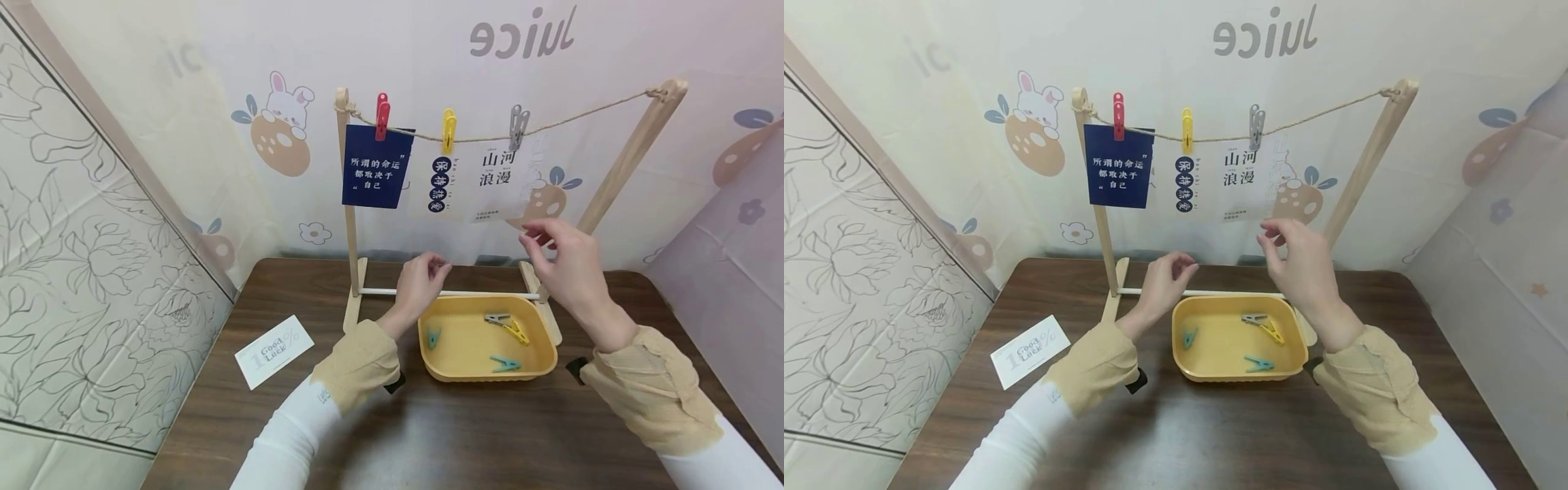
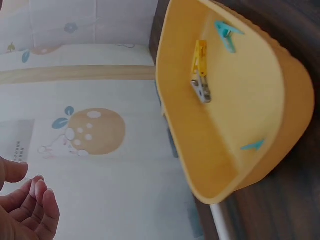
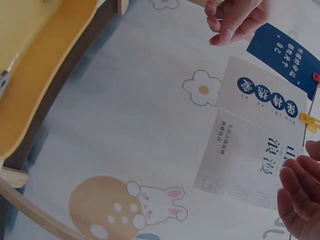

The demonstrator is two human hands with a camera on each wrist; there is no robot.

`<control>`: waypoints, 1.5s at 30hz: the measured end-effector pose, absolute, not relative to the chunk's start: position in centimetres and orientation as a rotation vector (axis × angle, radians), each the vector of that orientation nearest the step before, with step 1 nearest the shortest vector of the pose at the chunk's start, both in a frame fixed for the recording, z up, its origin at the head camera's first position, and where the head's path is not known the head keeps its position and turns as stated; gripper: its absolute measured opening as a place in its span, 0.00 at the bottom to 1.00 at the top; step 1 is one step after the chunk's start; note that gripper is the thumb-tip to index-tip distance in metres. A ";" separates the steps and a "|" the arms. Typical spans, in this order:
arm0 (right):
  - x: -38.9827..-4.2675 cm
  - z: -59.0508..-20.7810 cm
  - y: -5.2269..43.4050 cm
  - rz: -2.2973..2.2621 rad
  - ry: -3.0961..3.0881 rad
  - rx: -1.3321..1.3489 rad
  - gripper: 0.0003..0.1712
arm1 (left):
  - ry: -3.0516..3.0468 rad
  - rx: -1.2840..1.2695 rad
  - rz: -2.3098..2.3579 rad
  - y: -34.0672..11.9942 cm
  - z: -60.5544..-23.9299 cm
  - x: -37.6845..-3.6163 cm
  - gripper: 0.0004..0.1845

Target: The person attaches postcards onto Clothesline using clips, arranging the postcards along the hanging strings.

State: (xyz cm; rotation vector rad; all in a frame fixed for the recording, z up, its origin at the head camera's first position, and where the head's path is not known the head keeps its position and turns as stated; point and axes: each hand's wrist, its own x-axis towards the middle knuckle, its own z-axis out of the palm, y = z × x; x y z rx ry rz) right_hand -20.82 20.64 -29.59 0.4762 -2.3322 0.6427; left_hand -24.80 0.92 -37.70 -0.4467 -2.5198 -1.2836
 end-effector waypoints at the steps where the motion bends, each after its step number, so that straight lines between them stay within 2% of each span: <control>1: -20.7 -29.9 20.6 0.647 -2.334 0.482 0.09 | -2.526 -0.439 -1.289 0.9 -38.0 -24.7 0.07; 14: -19.8 -34.7 20.6 0.679 -2.404 0.567 0.11 | -2.636 -0.336 -1.212 0.1 -41.9 -23.1 0.05; 23: -19.3 -39.0 21.3 0.741 -2.543 0.632 0.14 | -2.751 -0.274 -1.107 -0.2 -44.2 -21.9 0.09; 35: -18.6 -42.5 22.2 0.786 -2.670 0.623 0.17 | -2.797 -0.094 -1.135 -0.7 -46.2 -21.3 0.20; 45: -18.9 -44.5 23.1 0.802 -2.896 0.571 0.20 | -2.813 -0.062 -1.268 -1.3 -47.2 -20.6 0.20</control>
